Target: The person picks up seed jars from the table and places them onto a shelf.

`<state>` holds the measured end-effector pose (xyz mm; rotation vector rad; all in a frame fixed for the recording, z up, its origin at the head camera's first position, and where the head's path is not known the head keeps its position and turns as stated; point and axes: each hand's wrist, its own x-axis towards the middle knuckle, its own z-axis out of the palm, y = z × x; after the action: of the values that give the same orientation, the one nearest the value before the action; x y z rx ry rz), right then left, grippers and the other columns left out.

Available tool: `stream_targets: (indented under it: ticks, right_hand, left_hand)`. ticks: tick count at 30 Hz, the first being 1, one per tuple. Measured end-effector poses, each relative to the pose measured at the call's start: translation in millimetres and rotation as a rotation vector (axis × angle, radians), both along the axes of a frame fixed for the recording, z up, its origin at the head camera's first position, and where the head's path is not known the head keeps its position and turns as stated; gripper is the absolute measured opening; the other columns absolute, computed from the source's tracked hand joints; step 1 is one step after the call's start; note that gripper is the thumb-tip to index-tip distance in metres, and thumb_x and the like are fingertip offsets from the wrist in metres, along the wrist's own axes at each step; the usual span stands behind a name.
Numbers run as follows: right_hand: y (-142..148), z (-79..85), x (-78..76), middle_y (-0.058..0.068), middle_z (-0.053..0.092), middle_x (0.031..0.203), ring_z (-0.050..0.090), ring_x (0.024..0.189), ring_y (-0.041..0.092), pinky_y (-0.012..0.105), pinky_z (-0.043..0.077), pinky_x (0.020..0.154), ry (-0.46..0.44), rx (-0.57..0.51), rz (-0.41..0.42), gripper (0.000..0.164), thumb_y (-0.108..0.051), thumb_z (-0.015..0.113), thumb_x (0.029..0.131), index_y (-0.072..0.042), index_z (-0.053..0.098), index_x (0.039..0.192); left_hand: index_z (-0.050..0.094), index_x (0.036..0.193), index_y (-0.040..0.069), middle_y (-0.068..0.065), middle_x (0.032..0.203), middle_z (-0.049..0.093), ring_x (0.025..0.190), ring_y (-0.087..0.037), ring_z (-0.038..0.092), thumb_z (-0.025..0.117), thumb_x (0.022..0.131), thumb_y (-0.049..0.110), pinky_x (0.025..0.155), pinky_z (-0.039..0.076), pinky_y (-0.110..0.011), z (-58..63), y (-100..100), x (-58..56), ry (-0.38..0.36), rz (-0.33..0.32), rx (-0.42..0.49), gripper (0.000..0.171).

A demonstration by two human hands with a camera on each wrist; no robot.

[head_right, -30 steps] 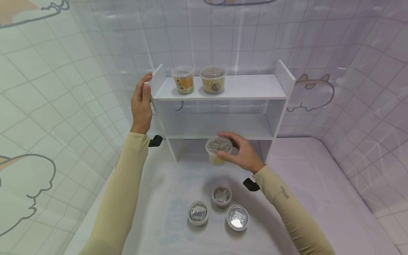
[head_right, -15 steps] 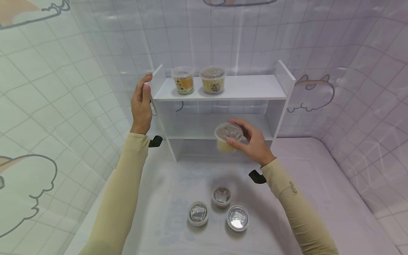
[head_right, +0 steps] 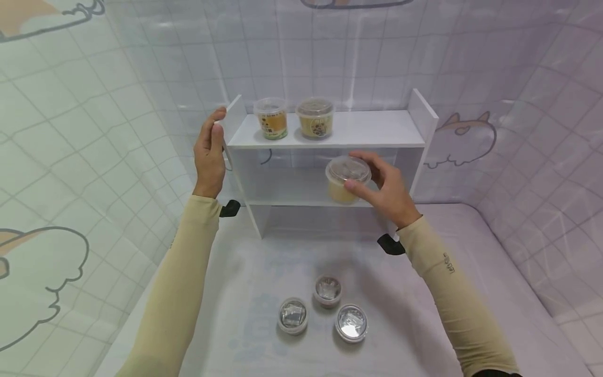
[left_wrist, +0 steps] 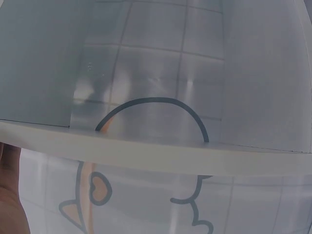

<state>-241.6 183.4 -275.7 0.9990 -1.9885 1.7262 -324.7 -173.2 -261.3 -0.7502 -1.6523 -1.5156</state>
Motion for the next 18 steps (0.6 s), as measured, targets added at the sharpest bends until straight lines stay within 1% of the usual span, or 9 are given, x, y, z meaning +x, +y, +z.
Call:
stream_targets:
  ticks: [6, 8, 12, 15, 18]
  right_hand:
    - [4, 19.7, -7.4, 0.018, 0.054, 0.117, 0.053, 0.099, 0.022, 0.021, 0.045, 0.086, 0.035, 0.028, -0.074, 0.049, 0.003, 0.066, 0.082, 0.003, 0.05, 0.129]
    - [7, 24.4, -13.2, 0.017, 0.054, 0.118, 0.052, 0.099, 0.022, 0.021, 0.045, 0.086, 0.039, 0.024, -0.086, 0.05, 0.001, 0.066, 0.083, 0.001, 0.05, 0.129]
    - [14, 30.6, -28.7, 0.015, 0.053, 0.12, 0.051, 0.1, 0.024, 0.021, 0.045, 0.084, 0.034, -0.018, -0.107, 0.049, -0.002, 0.068, 0.082, -0.002, 0.052, 0.129]
    - [17, 35.6, -37.4, 0.013, 0.053, 0.121, 0.052, 0.101, 0.023, 0.021, 0.045, 0.083, 0.027, -0.023, -0.157, 0.048, -0.007, 0.068, 0.083, -0.005, 0.053, 0.129]
    - [18, 41.8, -42.1, 0.011, 0.054, 0.121, 0.053, 0.102, 0.022, 0.021, 0.046, 0.084, 0.016, -0.018, -0.214, 0.047, -0.012, 0.068, 0.085, -0.009, 0.054, 0.129]
  left_hand:
    - [0.051, 0.128, 0.0, -0.008, 0.137, 0.048, 0.131, -0.015, 0.038, 0.039, 0.1, 0.003, 0.109, 0.028, -0.031, -0.6, 0, 0.3, -0.007, -0.007, 0.004, 0.031]
    - [0.051, 0.129, 0.0, -0.008, 0.137, 0.048, 0.131, -0.015, 0.038, 0.039, 0.1, 0.003, 0.11, 0.027, -0.031, -0.5, 0, 0.3, -0.009, -0.008, 0.002, 0.032]
    - [0.051, 0.129, 0.001, -0.008, 0.137, 0.048, 0.131, -0.015, 0.038, 0.039, 0.1, 0.004, 0.109, 0.028, -0.031, 0.1, 0, 0.2, -0.006, 0.002, -0.008, 0.032]
    - [0.051, 0.129, 0.001, -0.008, 0.137, 0.048, 0.131, -0.015, 0.038, 0.039, 0.1, 0.004, 0.109, 0.028, -0.031, 0.1, 0, 0.3, -0.001, 0.003, -0.01, 0.032]
    - [0.05, 0.129, 0.0, -0.008, 0.137, 0.048, 0.131, -0.015, 0.038, 0.039, 0.1, 0.003, 0.109, 0.028, -0.031, -0.2, 0, 0.7, 0.002, -0.002, -0.009, 0.032]
